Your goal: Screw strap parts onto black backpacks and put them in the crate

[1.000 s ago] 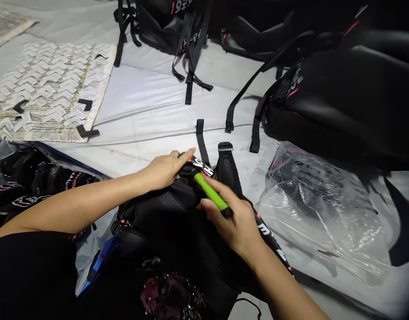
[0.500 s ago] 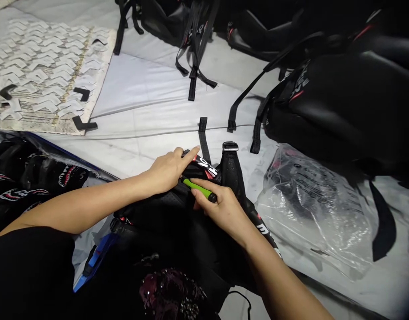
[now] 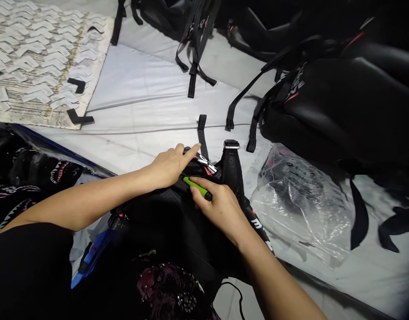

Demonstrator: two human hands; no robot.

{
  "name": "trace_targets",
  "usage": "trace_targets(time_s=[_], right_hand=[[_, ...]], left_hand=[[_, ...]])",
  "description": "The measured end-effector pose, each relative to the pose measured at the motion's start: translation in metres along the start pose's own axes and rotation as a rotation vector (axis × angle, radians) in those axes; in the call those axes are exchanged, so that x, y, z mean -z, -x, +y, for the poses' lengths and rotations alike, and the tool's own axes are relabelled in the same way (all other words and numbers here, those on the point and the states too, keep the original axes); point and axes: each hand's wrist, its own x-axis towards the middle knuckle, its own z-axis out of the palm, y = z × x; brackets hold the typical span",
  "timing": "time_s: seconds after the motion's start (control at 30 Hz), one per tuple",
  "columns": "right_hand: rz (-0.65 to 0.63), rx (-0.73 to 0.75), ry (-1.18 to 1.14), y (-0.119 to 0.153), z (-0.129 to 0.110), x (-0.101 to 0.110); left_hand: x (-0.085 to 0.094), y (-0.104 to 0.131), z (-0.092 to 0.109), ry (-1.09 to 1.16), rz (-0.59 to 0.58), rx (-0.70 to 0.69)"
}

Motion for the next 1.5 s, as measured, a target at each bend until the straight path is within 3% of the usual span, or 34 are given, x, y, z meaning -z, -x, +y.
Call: trace_targets(time_s=[0.37, 0.6, 0.7, 0.77, 0.87, 0.93, 0.97, 1.0, 1.07, 1.13, 1.23, 1.4, 1.5], right_hand=[[-0.020, -0.025, 0.080, -0.003, -0.013, 0.004], [0.020, -0.001, 0.053, 0.001, -0.005, 0.010], [0.057, -0.012, -0.001, 0.018, 0.000, 0.023], [0.134, 0.059, -0.062, 0.045, 0.008, 0.036], [0.433, 0.151, -0.152, 0.101, 0.039, 0.052], [0.722, 0.010, -0.086, 0.138, 0.075, 0.055], [0.829, -0.137, 0.021, 0.153, 0.097, 0.054], [0.852, -0.321, 0.170, 0.165, 0.119, 0.052], [0.691, -0.645, 0.437, 0.177, 0.163, 0.044], [0.610, -0.711, 0.506, 0.172, 0.198, 0.037], [0.595, -0.614, 0.511, 0.141, 0.226, 0.038], [0.655, -0.497, 0.543, 0.079, 0.236, 0.067], [0.687, -0.501, 0.565, 0.063, 0.239, 0.081]], left_hand=[[0.003, 0.002, -0.005, 0.004, 0.027, -0.005], [0.007, -0.003, 0.001, -0.087, 0.040, 0.029], [0.007, -0.004, 0.004, -0.095, 0.039, 0.038], [0.007, -0.003, 0.005, -0.099, 0.044, 0.036], [0.004, -0.003, 0.002, -0.089, 0.045, 0.039], [0.001, -0.004, 0.001, -0.083, 0.049, 0.033], [0.000, -0.004, 0.001, -0.082, 0.052, 0.029], [0.000, -0.005, 0.001, -0.081, 0.052, 0.025], [-0.001, -0.005, 0.002, -0.083, 0.047, 0.027], [0.000, -0.006, 0.005, -0.086, 0.043, 0.031], [0.001, -0.006, 0.008, -0.066, 0.060, 0.029], [0.005, -0.005, 0.014, -0.071, 0.045, 0.037], [0.007, -0.005, 0.017, -0.073, 0.027, 0.042]])
